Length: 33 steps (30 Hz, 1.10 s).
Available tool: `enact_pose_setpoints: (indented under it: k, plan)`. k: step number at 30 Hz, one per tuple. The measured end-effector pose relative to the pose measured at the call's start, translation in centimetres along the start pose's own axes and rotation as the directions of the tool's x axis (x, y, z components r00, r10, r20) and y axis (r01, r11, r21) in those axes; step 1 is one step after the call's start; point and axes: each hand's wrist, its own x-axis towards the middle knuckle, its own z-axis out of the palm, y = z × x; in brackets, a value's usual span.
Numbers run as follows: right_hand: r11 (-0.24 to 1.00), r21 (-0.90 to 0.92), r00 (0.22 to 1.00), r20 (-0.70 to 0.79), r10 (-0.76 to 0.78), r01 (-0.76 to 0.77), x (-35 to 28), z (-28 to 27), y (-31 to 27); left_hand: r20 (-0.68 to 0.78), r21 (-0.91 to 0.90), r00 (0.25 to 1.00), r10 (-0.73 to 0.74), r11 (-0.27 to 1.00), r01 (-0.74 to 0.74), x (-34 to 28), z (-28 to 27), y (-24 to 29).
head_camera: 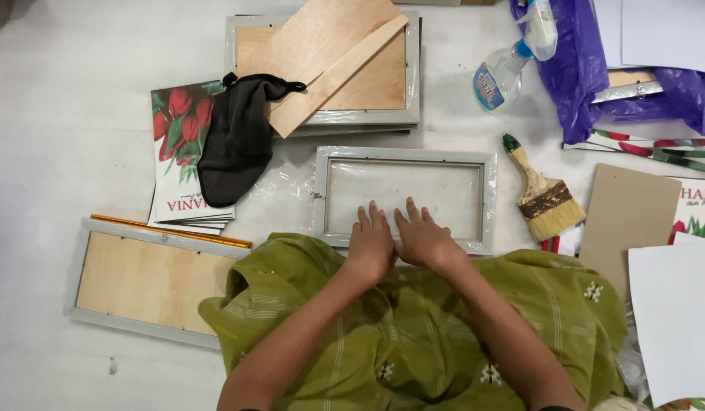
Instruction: Assembling and cleaning an art frame by applying liquid with a brush, wiping it, and inserting paper and cardboard components.
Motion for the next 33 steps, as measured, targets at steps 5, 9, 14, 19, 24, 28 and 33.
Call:
enact_pose_setpoints:
  k: [5, 9, 14, 19, 24, 28, 33]
  plan:
    - [0.95, 0.235, 0.975, 0.034, -0.22, 0.206, -3.8, -3.4, 0.5, -0.139, -0.144, 0.948, 0.288, 0.941, -0.307, 1.7, 3.1, -3.7]
    - [0.767, 0.513, 0.922, -0.203, -0.329, 0.386, -8.1, -9.9, 1.7, -0.185, -0.684, 0.975, 0.121, 0.697, -0.216, 0.6, -4.8, -6.8]
    - [0.459, 0.708, 0.812, -0.581, -0.052, 0.537, -4.7, -7.4, 4.9, -0.479, -0.719, 0.876, -0.052, 0.596, -0.357, 0.7, -9.3, -7.9]
    - [0.412, 0.706, 0.788, -0.614, -0.046, 0.575, -5.0, -7.6, 4.7, -0.459, -0.773, 0.882, -0.109, 0.538, -0.336, 1.6, -9.7, -8.1]
    - [0.49, 0.68, 0.77, -0.638, 0.027, 0.546, -4.7, -7.8, 4.4, -0.408, -0.814, 0.911, -0.063, 0.477, -0.331, -0.4, -11.5, -7.4]
    - [0.618, 0.646, 0.833, -0.553, -0.026, 0.448, -6.3, -8.6, 3.6, -0.33, -0.825, 0.941, -0.073, 0.508, -0.25, -0.1, -11.6, -7.0]
    - [0.675, 0.7, 0.972, -0.186, -0.143, 0.233, -2.7, -5.7, 1.3, -0.326, -0.739, 0.919, -0.223, 0.667, -0.1, -0.4, -12.3, -7.1]
